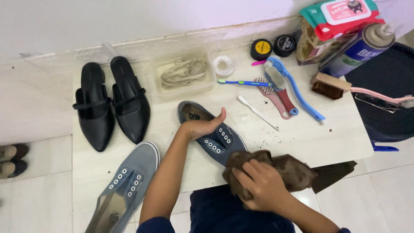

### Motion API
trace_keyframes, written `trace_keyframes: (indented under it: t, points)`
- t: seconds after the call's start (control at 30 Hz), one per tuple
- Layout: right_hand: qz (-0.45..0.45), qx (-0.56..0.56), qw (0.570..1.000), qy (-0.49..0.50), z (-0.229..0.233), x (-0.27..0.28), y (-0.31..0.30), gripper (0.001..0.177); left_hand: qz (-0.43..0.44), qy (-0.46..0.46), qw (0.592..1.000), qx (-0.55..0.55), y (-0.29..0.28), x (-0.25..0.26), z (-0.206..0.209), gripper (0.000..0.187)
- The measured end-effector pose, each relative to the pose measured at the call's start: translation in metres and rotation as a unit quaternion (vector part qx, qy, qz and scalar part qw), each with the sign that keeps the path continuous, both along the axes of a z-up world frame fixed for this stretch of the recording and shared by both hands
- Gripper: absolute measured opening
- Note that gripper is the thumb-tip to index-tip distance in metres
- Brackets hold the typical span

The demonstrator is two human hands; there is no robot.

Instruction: The person scrubs a gray canvas sneaker using a cloth and multiple toothbrushes. They wipe the upper and sides, then scrub the toe box, eyelets, and heel area with different brushes, rotating the shoe to access different surfaces.

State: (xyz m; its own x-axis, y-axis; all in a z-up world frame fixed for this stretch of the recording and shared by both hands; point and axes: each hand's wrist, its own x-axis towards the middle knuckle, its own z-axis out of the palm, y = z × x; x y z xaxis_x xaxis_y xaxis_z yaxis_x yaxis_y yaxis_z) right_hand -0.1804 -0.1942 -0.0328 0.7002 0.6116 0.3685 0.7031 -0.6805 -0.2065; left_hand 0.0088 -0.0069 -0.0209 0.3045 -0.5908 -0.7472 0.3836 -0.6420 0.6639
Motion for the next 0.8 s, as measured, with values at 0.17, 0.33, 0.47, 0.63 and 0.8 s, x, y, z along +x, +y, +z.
trace_keyframes:
  t: [0.17, 0.33, 0.47, 0.63, 0.8]
  points:
    - [0.134, 0.104, 0.978, 0.124, -0.018, -0.043, 0.005, 0.041, 0.131, 0.080, 0.988, -0.032, 0.009, 0.000, -0.036, 0.117]
    - [-0.005, -0.146, 0.979, 0.144, -0.111, -0.067, -0.009, 0.090, 0.312, 0.091, 0.933, -0.154, -0.008, -0.011, -0.038, 0.139]
    - [-0.001, -0.191, 0.938, 0.289, -0.107, -0.068, -0.021, 0.092, 0.501, 0.133, 0.808, -0.281, -0.031, -0.025, -0.012, 0.106]
    - [0.016, -0.148, 0.974, 0.171, -0.131, -0.064, -0.019, 0.065, 0.581, 0.138, 0.738, -0.315, -0.036, -0.035, 0.007, 0.094]
    - [0.091, 0.059, 0.991, 0.077, -0.062, -0.044, 0.019, 0.035, 0.615, 0.141, 0.708, -0.316, -0.034, -0.040, 0.025, 0.091]
